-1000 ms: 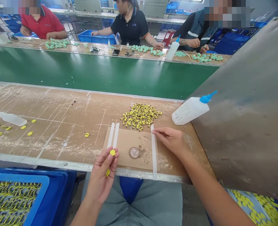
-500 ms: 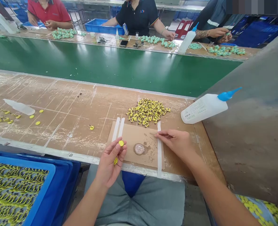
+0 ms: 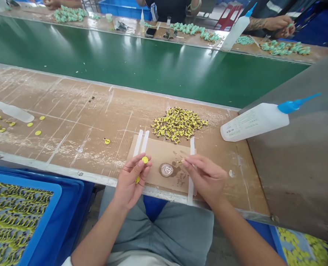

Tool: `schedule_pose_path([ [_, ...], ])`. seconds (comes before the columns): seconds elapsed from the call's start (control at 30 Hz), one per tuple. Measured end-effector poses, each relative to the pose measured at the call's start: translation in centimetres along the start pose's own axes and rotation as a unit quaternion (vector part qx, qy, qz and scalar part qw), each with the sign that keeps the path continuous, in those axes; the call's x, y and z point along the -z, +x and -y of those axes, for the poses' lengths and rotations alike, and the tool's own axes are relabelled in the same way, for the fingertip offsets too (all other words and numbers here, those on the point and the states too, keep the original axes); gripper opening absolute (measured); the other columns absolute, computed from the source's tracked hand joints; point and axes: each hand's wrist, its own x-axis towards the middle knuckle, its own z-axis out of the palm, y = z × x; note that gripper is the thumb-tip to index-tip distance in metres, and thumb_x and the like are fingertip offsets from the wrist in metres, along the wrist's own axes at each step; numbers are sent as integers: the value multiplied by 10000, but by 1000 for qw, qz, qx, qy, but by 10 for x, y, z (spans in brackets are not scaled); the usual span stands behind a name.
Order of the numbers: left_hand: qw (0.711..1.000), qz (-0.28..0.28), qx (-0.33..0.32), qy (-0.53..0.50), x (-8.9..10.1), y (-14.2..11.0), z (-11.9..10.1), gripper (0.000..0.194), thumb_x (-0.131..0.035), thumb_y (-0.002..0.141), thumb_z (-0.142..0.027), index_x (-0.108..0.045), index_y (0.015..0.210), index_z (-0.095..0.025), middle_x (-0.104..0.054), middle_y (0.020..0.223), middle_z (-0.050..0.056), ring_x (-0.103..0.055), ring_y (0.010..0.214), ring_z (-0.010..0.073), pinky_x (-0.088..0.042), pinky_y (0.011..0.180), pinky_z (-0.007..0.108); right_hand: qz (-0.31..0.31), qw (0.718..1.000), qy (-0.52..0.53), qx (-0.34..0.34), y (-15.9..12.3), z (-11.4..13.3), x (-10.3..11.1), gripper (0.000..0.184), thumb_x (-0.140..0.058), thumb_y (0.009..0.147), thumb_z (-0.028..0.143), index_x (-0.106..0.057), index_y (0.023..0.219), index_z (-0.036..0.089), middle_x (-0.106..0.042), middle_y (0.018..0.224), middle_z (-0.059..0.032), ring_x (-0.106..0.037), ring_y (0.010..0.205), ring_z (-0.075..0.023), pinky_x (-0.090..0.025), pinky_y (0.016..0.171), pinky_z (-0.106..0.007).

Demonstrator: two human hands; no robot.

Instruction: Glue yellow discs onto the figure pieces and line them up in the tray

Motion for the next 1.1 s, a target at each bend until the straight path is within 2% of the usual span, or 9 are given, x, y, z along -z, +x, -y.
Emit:
schedule_pose_path([
  [0.17, 999, 32, -8, 17, 1, 0, 3, 263, -805, 724, -116, -769, 979, -170, -766, 1047, 67, -734, 850, 99, -566, 772, 98, 61, 994, 48, 75, -11, 5, -13, 450, -691, 761, -11, -719, 1102, 281, -738, 894, -33, -685, 773, -170, -581, 669, -330],
  [0.4, 999, 24, -4, 31, -2, -2, 2, 215, -759, 778, -110, -768, 980, -185, -774, 993, 26, -727, 837, 82, -556, 795, 93, 81, 992, 59, 79, -7, 6, -13, 488, -659, 754, -63, -718, 1111, 264, -734, 888, -56, -677, 771, -183, -565, 662, -343],
  [0.53, 1000, 18, 9, 15, 1, -2, 1, 247, -797, 740, -130, -770, 978, -189, -776, 992, 42, -735, 838, 94, -562, 773, 95, 89, 991, 53, 85, -9, 7, -14, 503, -659, 756, -59, -711, 1137, 265, -731, 905, -56, -677, 775, -179, -564, 666, -336],
  [0.73, 1000, 26, 5, 14, 3, -3, 0, 239, -782, 743, -90, -774, 965, -176, -770, 1032, 48, -734, 848, 93, -566, 792, 106, 54, 994, 42, 87, -10, 6, -11, 511, -661, 750, -53, -715, 1138, 274, -702, 888, -53, -658, 762, -172, -545, 633, -320],
  [0.93, 999, 22, 15, 18, 1, -2, 0, 232, -789, 741, -108, -774, 958, -189, -778, 983, 34, -736, 826, 94, -573, 768, 109, 92, 991, 19, 99, -13, 1, -11, 492, -660, 774, -9, -704, 1172, 276, -707, 931, -65, -669, 796, -178, -562, 684, -329],
  [1.1, 999, 21, 11, 24, 0, -3, 0, 234, -795, 740, -127, -769, 963, -193, -776, 979, 42, -736, 806, 93, -573, 743, 108, 107, 988, 11, 110, -10, 2, -12, 508, -646, 784, 2, -688, 1197, 295, -710, 921, -63, -667, 787, -177, -565, 670, -329],
])
